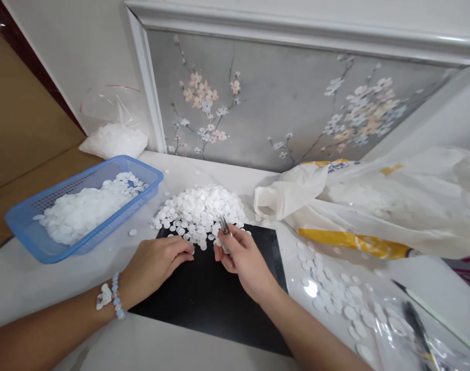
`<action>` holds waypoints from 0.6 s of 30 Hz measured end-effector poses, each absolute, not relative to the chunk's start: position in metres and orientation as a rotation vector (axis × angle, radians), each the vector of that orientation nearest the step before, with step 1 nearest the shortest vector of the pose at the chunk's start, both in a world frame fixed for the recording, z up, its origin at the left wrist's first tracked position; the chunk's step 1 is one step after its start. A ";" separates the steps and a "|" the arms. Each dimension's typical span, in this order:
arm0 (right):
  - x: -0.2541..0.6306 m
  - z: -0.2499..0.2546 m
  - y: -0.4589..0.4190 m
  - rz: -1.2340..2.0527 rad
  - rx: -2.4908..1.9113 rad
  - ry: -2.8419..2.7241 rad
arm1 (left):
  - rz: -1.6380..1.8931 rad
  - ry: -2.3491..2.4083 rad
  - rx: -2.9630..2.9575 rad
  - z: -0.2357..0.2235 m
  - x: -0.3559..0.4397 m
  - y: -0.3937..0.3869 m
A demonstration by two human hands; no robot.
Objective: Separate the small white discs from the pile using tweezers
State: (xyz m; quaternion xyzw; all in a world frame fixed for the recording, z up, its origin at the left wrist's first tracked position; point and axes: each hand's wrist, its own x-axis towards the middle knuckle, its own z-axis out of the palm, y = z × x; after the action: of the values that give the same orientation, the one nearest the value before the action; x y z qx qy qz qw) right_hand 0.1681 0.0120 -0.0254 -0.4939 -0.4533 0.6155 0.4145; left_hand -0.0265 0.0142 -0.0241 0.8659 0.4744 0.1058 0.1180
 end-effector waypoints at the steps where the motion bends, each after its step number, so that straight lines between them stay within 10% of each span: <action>1: 0.169 -0.025 0.014 1.612 -1.177 -1.053 | 0.286 1.383 2.567 -0.025 -0.026 0.014; 13: 0.160 -0.046 0.010 0.530 -1.489 -2.172 | 0.974 1.274 1.489 -0.025 -0.026 0.027; 18: 0.161 -0.041 0.009 0.585 -1.506 -2.109 | 1.014 1.054 0.997 -0.021 -0.028 0.029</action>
State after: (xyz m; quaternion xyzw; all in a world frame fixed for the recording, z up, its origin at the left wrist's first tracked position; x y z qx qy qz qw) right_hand 0.1611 0.0092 -0.0406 -0.5502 -0.7706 0.2137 0.2404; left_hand -0.0278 0.0293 -0.0210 0.4359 0.4609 0.4433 0.6332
